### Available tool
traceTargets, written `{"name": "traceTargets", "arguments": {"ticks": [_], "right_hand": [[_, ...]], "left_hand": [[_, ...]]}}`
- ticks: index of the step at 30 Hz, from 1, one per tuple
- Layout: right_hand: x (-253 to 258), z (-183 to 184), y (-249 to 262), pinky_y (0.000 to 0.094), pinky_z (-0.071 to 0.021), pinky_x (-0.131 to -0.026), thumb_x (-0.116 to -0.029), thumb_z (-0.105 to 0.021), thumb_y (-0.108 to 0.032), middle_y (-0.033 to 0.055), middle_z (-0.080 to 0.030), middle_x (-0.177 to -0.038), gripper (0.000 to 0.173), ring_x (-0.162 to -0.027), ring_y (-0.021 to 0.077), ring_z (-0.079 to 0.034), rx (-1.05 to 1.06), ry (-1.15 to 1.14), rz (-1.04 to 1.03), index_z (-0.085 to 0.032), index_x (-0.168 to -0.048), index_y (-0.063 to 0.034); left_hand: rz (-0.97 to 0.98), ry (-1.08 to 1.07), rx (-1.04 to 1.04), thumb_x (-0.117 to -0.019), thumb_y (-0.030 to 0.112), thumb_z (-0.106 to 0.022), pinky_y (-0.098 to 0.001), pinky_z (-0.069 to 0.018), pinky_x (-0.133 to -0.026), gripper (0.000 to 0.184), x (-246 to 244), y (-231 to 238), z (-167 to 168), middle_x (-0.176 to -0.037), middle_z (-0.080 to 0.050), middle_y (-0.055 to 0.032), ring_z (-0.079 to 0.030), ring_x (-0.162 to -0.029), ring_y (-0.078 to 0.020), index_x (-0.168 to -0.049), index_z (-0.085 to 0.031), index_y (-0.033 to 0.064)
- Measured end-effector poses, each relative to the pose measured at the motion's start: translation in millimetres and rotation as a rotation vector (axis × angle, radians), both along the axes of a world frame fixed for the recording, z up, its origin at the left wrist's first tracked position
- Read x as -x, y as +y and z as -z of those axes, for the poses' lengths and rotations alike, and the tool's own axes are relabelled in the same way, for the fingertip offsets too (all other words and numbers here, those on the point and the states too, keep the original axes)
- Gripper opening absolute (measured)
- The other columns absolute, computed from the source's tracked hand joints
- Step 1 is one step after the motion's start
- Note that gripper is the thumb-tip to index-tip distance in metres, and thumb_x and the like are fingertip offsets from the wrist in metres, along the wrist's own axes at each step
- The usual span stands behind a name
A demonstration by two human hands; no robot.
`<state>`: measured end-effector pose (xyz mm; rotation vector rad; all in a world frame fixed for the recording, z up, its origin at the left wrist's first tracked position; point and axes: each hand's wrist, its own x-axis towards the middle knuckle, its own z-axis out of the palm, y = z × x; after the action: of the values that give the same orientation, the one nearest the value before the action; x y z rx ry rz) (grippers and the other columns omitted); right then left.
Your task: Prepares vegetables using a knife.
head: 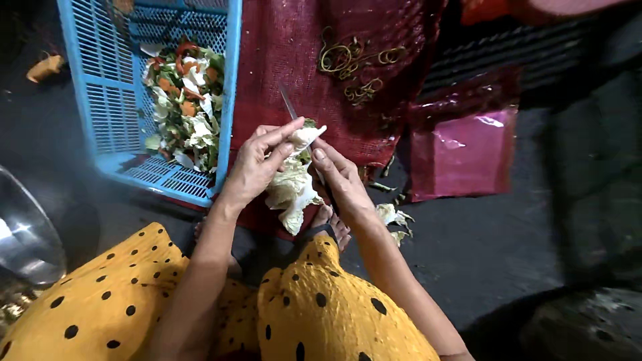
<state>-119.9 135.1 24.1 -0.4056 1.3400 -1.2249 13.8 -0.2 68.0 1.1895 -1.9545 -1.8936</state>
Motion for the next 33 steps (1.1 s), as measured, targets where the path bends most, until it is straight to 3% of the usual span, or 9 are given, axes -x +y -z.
{"name": "traceTargets", "arguments": {"ticks": [2,4,6,9,13,18,23,28,33], "right_hand": [[-4.0,-0.2,-13.7,0.0159,-0.0372,-0.046,-0.1066,-0.05,-0.043,-0.0066,-0.06,-0.083,0.047,-0.054,0.0006,-0.044,0.063,0.021,-0.028,-0.052,-0.15,-0.0242],[-9.0,-5.2,-27.5,0.0159,-0.0372,-0.046,-0.1064,-0.052,-0.039,-0.0053,-0.062,-0.086,0.048,-0.054,0.0011,-0.045,0.124,0.038,-0.054,-0.051,-0.151,-0.0216],[-15.2,-11.5,-41.5,0.0156,-0.04,-0.047,-0.1061,-0.055,-0.034,-0.0038,-0.066,-0.093,0.049,-0.054,0.0002,-0.047,0.182,0.062,-0.086,-0.05,-0.153,-0.0194],[-25.6,-17.7,-61.1,0.0171,-0.0403,-0.048,-0.1051,-0.058,-0.031,-0.0015,-0.071,-0.104,0.052,-0.056,0.0011,-0.049,0.237,0.075,-0.125,-0.047,-0.155,-0.0208],[-37.5,-26.6,-81.7,0.0203,-0.0437,-0.048,-0.1035,-0.06,-0.037,0.0022,-0.072,-0.1,0.056,-0.058,0.0055,-0.054,0.21,0.102,-0.174,-0.046,-0.156,-0.0278],[-49.1,-22.9,-102.8,0.0219,-0.0489,-0.061,-0.1071,-0.053,-0.037,0.0009,-0.072,-0.112,0.051,-0.072,0.0042,-0.06,0.248,0.134,-0.179,-0.047,-0.156,-0.0228],[-58.0,-19.7,-116.6,0.0221,-0.0508,-0.057,-0.1079,-0.051,-0.037,0.0035,-0.071,-0.101,0.051,-0.066,0.0063,-0.06,0.22,0.062,-0.187,-0.046,-0.156,-0.0234],[-73.6,-2.1,-143.2,0.0312,-0.0574,-0.081,-0.1084,-0.05,-0.034,0.007,-0.072,-0.115,0.05,-0.089,0.0097,-0.069,0.282,0.074,-0.21,-0.049,-0.153,-0.0114],[-78.4,-5.8,-158.8,0.0289,-0.0521,-0.059,-0.1079,-0.051,-0.035,0.005,-0.072,-0.095,0.046,-0.065,0.0097,-0.06,0.288,0.002,-0.249,-0.055,-0.15,-0.0155]], "left_hand": [[-0.012,0.004,0.015,-0.104,0.006,-0.053,-0.0224,-0.0563,-0.072,0.041,-9.6,-6.2,-3.6,-0.13,-0.062,-0.0084,-0.065,-0.096,-0.01,-0.144,-0.061,0.0117],[-0.112,0.064,-0.013,-0.1018,0.003,-0.057,-0.0239,-0.0561,-0.071,0.045,-16.4,-11.0,-9.4,-0.117,-0.066,-0.0075,-0.065,-0.088,-0.0103,-0.147,-0.055,0.0058],[-0.267,0.086,-0.029,-0.0965,0.001,-0.065,-0.0229,-0.0553,-0.067,0.043,-21.6,-16.1,-17.2,-0.104,-0.069,-0.0056,-0.065,-0.081,-0.0099,-0.139,-0.055,0.0017],[-0.427,0.044,0.002,-0.0926,0.002,-0.069,-0.0224,-0.056,-0.067,0.034,-32.4,-25.3,-26.7,-0.101,-0.071,-0.0036,-0.067,-0.079,-0.008,-0.124,-0.056,0.002],[-0.439,0.034,0.081,-0.0923,0.0,-0.07,-0.0207,-0.0569,-0.067,0.025,-44.5,-33.2,-33.6,-0.093,-0.071,-0.001,-0.066,-0.074,-0.0053,-0.116,-0.064,0.0009],[-0.458,0.021,0.147,-0.0928,0.001,-0.07,-0.0243,-0.0595,-0.074,0.018,-50.5,-36.3,-31.5,-0.096,-0.072,-0.0032,-0.069,-0.082,-0.0086,-0.111,-0.068,0.0009],[-0.527,0.033,-0.054,-0.1019,0.004,-0.056,-0.028,-0.0612,-0.064,0.022,-54.1,-33.2,-32.8,-0.105,-0.069,-0.0057,-0.07,-0.082,-0.0128,-0.123,-0.062,0.0035],[-0.613,0.059,-0.058,-0.0965,-0.007,-0.059,-0.0309,-0.0629,-0.071,0.032,-65.5,-37.6,-27.9,-0.106,-0.07,-0.0083,-0.071,-0.082,-0.0149,-0.128,-0.061,-0.0003],[-0.737,0.112,-0.024,-0.0964,-0.007,-0.061,-0.031,-0.0638,-0.075,0.025,-70.2,-40.5,-24.5,-0.099,-0.073,-0.0071,-0.073,-0.082,-0.0146,-0.12,-0.065,-0.0024]]}}
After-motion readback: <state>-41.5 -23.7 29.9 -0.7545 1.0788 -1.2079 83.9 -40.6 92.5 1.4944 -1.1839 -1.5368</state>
